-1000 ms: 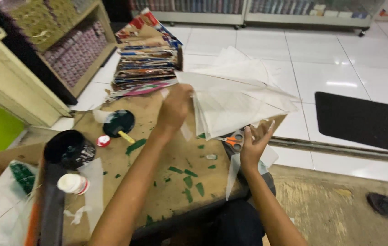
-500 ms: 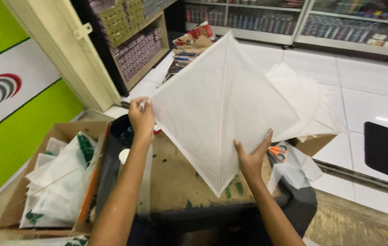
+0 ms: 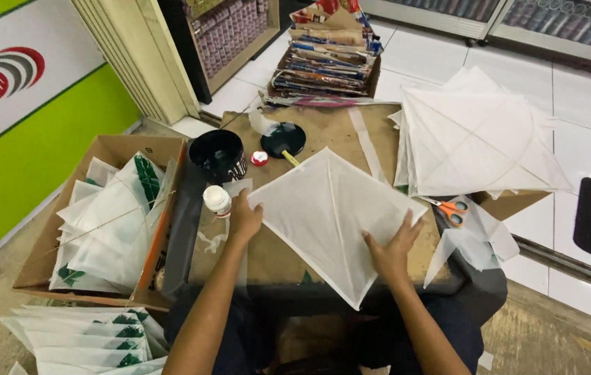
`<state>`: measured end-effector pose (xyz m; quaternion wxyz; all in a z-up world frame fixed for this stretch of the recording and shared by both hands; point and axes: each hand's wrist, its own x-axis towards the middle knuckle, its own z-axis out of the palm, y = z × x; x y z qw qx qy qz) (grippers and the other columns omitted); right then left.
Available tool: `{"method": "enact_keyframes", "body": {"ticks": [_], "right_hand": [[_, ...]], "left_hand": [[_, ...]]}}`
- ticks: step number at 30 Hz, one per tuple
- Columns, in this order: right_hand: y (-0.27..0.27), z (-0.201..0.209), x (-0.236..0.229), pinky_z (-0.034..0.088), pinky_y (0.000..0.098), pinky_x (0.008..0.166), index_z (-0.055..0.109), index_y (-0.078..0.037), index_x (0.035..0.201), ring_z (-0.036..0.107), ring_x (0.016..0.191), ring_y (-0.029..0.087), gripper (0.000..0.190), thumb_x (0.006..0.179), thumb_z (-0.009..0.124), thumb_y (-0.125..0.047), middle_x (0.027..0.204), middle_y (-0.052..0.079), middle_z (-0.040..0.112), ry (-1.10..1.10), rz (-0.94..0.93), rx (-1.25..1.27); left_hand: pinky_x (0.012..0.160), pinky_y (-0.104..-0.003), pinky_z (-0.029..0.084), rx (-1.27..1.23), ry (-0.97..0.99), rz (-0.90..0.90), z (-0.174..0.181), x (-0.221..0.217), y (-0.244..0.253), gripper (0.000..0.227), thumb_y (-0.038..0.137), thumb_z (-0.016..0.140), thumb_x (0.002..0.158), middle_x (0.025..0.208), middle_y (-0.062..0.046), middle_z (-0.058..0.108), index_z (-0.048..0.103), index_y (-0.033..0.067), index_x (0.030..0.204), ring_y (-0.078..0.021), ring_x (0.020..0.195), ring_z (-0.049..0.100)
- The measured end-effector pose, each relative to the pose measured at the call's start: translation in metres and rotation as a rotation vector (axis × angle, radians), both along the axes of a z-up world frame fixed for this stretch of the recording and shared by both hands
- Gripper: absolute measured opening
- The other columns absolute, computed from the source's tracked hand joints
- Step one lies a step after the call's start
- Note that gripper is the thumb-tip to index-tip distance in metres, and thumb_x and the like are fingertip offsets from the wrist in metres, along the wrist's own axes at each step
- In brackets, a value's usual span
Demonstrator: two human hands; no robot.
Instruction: Painting a green stripe down the center of white kites using a small brush
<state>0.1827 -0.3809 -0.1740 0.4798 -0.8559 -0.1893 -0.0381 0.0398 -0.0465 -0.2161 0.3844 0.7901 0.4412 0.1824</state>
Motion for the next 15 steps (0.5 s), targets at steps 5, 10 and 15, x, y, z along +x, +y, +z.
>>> {"method": "enact_keyframes", "body": {"ticks": [5, 10, 15], "right_hand": [[0.003, 0.003, -0.006, 0.016, 0.0823, 0.11, 0.021, -0.017, 0.164, 0.008, 0.149, 0.058, 0.112, 0.076, 0.083, -0.044, 0.168, 0.025, 0.003, 0.087, 0.092, -0.343], [0.009, 0.004, -0.03, 0.011, 0.0765, 0.116, 0.025, -0.022, 0.163, 0.006, 0.153, 0.053, 0.098, 0.083, 0.073, -0.05, 0.169, 0.019, 0.013, 0.033, 0.293, -0.548], [0.004, -0.041, -0.022, 0.01, 0.0689, 0.122, 0.018, -0.03, 0.165, 0.009, 0.156, 0.044, 0.107, 0.08, 0.063, -0.076, 0.17, 0.012, 0.016, 0.099, 0.414, -0.776]], "left_hand": [[0.118, -0.065, 0.027, 0.119, 0.096, -0.152, 0.045, -0.008, -0.04, 0.069, 0.017, 0.065, 0.093, 0.154, -0.032, 0.032, 0.037, 0.001, 0.155, -0.0523, 0.148, 0.027], [0.119, -0.069, 0.016, 0.231, 0.309, -0.404, 0.049, -0.004, -0.066, 0.067, 0.03, 0.061, 0.097, 0.164, -0.024, 0.026, 0.039, 0.0095, 0.157, -0.0451, 0.154, 0.017], [0.116, -0.076, 0.006, 0.194, 0.489, -0.52, 0.058, -0.009, -0.083, 0.081, 0.048, 0.065, 0.095, 0.169, -0.025, 0.012, 0.031, 0.0192, 0.162, -0.045, 0.156, 0.005]]}}
